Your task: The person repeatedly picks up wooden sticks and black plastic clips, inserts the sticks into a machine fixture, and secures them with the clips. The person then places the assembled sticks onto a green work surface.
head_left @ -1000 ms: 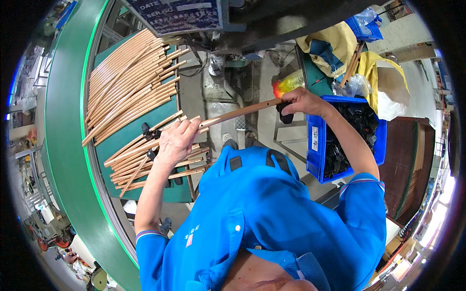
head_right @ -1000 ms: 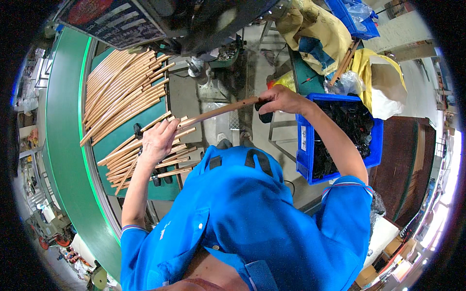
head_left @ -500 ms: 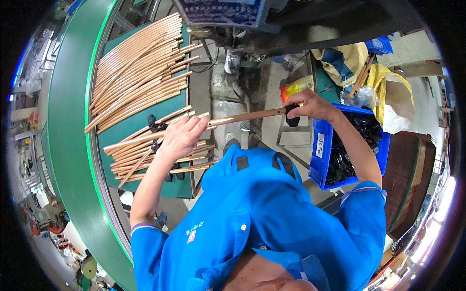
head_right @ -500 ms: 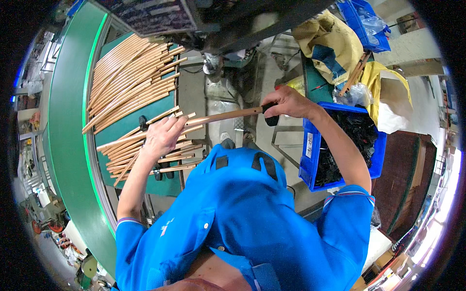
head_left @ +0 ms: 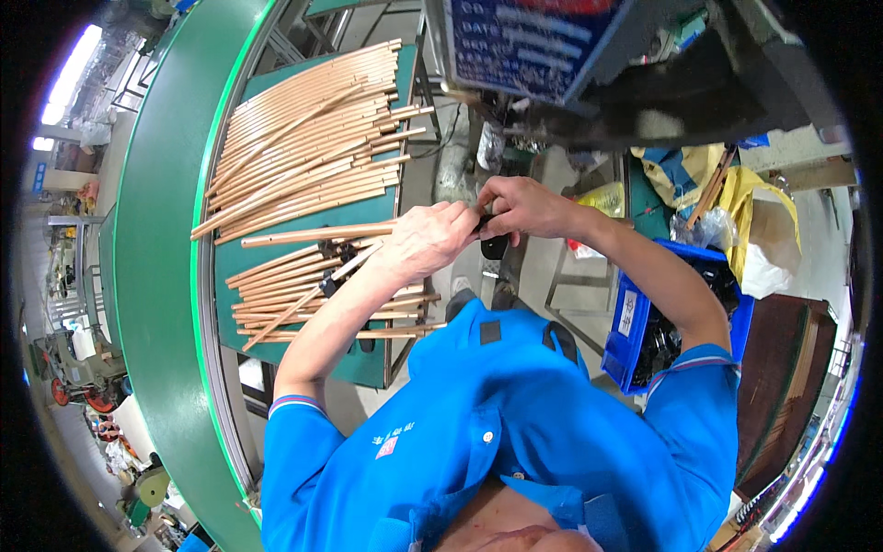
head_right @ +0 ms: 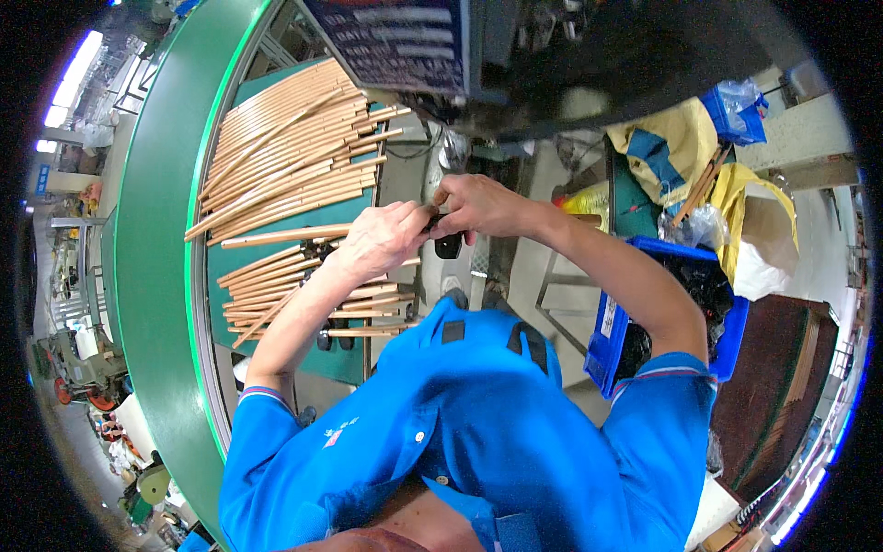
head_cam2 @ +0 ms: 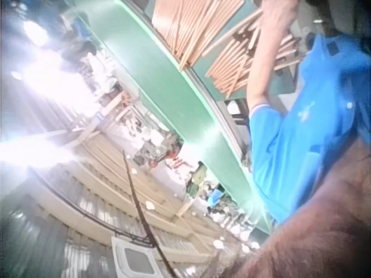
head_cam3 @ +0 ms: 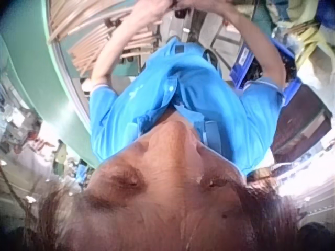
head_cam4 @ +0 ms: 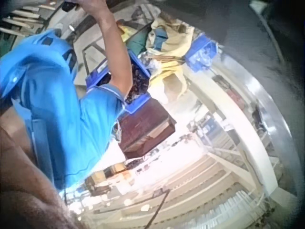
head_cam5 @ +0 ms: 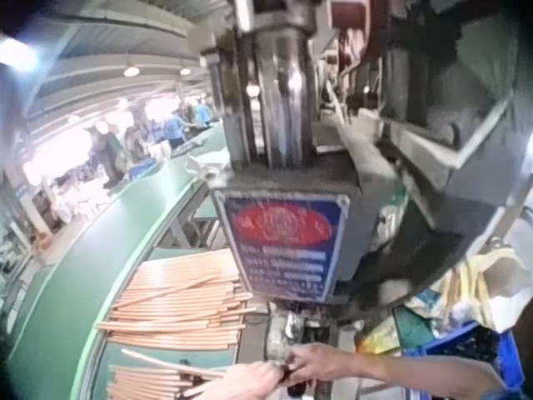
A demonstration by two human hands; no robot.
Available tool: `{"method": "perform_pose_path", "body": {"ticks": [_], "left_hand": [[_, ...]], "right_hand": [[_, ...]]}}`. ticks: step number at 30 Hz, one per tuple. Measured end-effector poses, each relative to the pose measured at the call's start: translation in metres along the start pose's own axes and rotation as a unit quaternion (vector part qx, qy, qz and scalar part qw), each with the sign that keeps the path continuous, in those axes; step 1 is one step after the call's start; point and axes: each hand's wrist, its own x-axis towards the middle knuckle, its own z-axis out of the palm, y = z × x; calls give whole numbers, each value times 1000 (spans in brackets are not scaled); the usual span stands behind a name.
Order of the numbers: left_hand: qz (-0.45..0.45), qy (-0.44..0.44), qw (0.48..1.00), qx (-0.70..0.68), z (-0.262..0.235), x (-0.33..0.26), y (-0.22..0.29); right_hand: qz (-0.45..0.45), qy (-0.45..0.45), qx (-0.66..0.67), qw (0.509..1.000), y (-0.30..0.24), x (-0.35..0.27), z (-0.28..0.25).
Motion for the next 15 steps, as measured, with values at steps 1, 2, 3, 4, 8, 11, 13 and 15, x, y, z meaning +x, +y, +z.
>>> {"method": "perform_pose_path", "body": {"ticks": [1,2,3,4,8,11,13,15], "left_hand": [[-7,21,1000,6,-3,7,-8],[-19,41,999,13,-7,13,-17],[-28,62,998,18,-13,22,-25],[-25,87,996,23,-25,31,-32],[-16,72,997,28,-35,63,-45],[17,108,993,32,-20,74,-59],[2,82,996,35,-20,77,-65],[-13,67,997,27,-10,71,-73]], "right_hand": [[0,16,-15,1000,-9,-2,-9],[-70,62,-220,971,-11,-4,-21],[-159,97,-273,944,-12,-13,-33],[-247,181,-448,840,14,-14,-43],[-279,296,-496,767,32,-12,-61],[-186,267,-612,721,128,13,-79],[-74,125,-774,617,148,11,-96],[-10,119,-979,167,121,12,-84]]}}
